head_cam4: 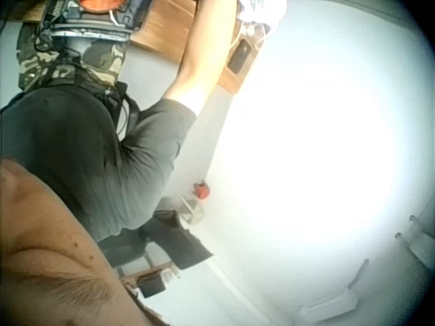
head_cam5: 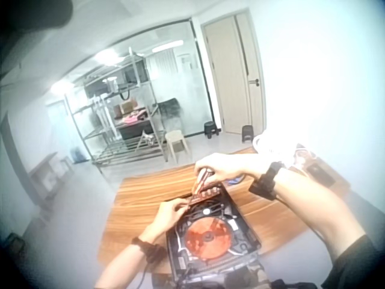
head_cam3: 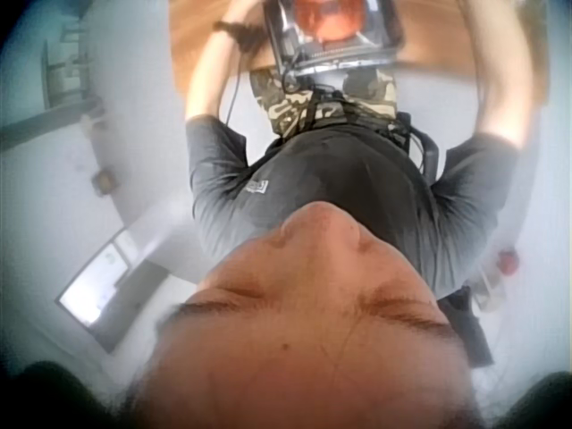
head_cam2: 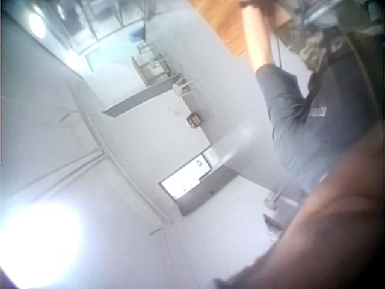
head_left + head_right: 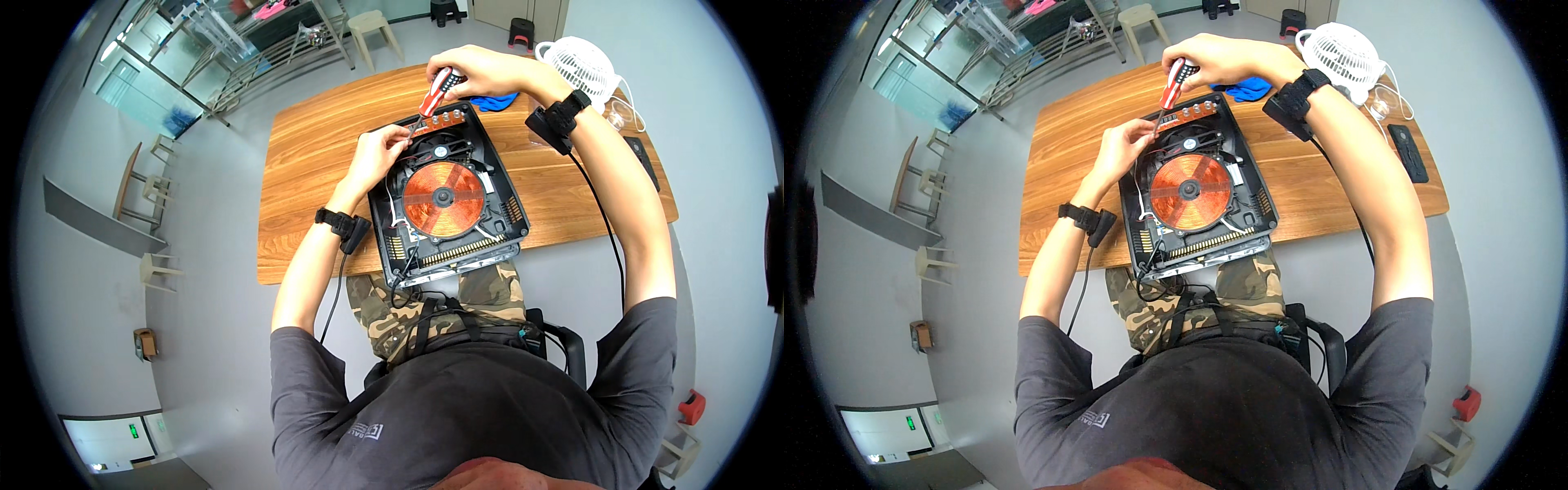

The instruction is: The person uses a screwdriver to remove and reinstall screws on a disassembled electronic device with an exposed copper platter. They manipulate internal components and wires, then flip the device to reattach the bottom cover.

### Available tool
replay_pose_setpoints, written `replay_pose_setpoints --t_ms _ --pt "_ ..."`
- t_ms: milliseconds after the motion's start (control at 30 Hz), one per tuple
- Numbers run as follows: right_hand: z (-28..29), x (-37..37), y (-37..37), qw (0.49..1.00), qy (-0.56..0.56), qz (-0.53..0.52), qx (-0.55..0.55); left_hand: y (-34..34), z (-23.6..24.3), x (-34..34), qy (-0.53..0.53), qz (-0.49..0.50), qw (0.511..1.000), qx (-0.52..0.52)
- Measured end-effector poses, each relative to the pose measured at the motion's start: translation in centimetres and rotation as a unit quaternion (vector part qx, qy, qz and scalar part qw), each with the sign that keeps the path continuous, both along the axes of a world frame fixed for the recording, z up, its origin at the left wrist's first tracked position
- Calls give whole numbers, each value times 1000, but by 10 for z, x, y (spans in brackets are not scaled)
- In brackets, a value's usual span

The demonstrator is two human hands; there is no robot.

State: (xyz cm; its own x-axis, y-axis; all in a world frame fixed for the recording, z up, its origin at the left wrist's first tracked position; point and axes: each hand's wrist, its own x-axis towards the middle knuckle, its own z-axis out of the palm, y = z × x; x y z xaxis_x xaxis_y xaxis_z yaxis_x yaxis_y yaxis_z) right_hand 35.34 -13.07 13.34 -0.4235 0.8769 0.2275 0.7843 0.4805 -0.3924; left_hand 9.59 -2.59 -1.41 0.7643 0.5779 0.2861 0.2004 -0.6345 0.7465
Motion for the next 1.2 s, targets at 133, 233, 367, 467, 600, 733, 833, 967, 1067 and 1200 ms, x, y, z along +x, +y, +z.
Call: replay_pose_setpoints --t_ms 133,233,367,467,600,733,833,967,1067,1200 --pt "2 -2 -2 1000 0 -9 -7 -1 3 -2 5 0 1000 4" --pt "1 -2 -2 1000 -2 -6 2 -1 1 -1 4 3 1000 -11" --pt "3 -4 -9 1000 3 -27 -16 -5 1 -2 2 -2 1000 -24" --pt "0 -6 -10 999 -6 -42 -18 -6 -1 -3 0 -6 1000 -23" --pt "-3 -14 -10 997 -21 -74 -7 -2 -9 -7 -8 -3 999 -43" --pt "-4 -23 -4 991 -23 -135 -3 -3 -3 -6 13 -4 1000 2" --pt "-3 -35 4 988 1 -154 0 -9 9 -6 35 -2 999 31" --pt "-11 -50 22 983 -5 -179 29 4 -3 -2 40 -14 998 46" --pt "-16 -60 32 976 -55 -208 20 12 -11 -3 56 -14 998 37" --pt "-19 -63 38 978 -62 -198 6 12 -8 0 71 -28 997 4"
